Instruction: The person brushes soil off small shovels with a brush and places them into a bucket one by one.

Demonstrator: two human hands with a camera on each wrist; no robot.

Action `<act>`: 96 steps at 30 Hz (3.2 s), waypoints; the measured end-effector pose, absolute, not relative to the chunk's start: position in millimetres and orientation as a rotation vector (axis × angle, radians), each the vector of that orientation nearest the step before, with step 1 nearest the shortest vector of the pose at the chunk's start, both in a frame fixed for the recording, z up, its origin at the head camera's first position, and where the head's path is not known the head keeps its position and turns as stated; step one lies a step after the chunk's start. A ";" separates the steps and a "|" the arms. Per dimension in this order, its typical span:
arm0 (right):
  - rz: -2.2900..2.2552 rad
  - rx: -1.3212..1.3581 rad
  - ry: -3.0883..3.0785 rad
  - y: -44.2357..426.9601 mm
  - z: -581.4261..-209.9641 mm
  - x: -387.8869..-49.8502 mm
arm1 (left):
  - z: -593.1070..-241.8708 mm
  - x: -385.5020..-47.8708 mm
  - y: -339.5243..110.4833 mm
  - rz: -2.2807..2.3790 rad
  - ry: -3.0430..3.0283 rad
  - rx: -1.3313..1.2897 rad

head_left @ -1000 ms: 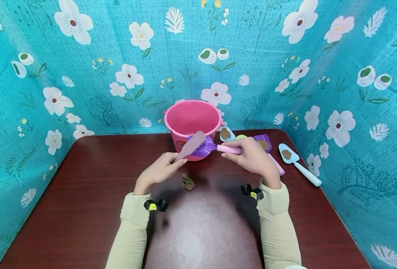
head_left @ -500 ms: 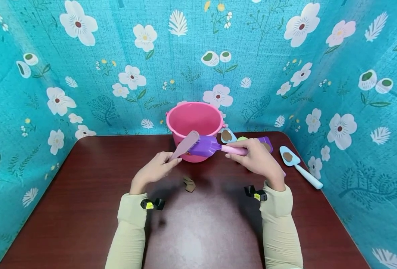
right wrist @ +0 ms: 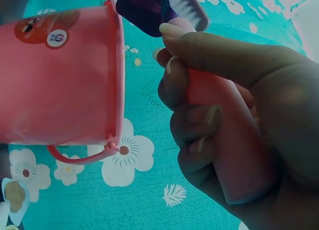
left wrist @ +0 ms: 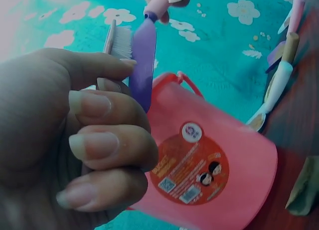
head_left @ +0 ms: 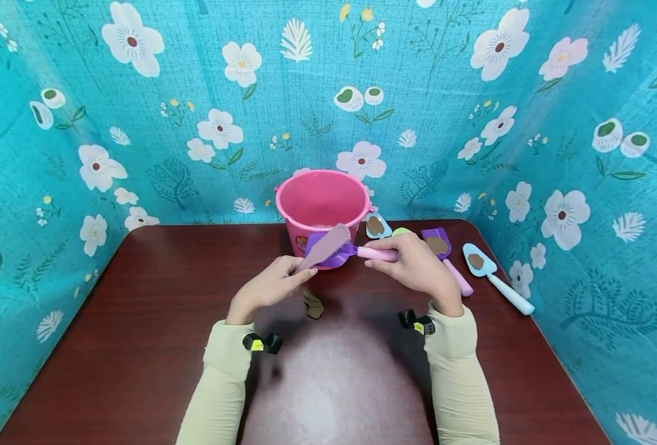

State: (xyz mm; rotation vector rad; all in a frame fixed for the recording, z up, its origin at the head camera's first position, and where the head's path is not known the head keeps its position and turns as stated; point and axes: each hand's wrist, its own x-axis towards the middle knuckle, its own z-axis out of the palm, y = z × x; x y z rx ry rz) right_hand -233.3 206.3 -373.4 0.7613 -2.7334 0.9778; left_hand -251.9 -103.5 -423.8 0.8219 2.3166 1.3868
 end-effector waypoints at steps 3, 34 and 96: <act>0.963 0.754 -2.717 208.7 -373.2 -232.7 | -424.4 -253.6 -108.0 1.383 2.338 0.799; 0.979 0.733 -2.745 208.7 -370.6 -230.5 | -428.8 -251.9 -98.1 1.472 2.180 0.838; 0.210 0.898 -3.435 118.8 -360.9 -409.2 | -430.6 -268.3 -160.3 1.619 2.472 0.544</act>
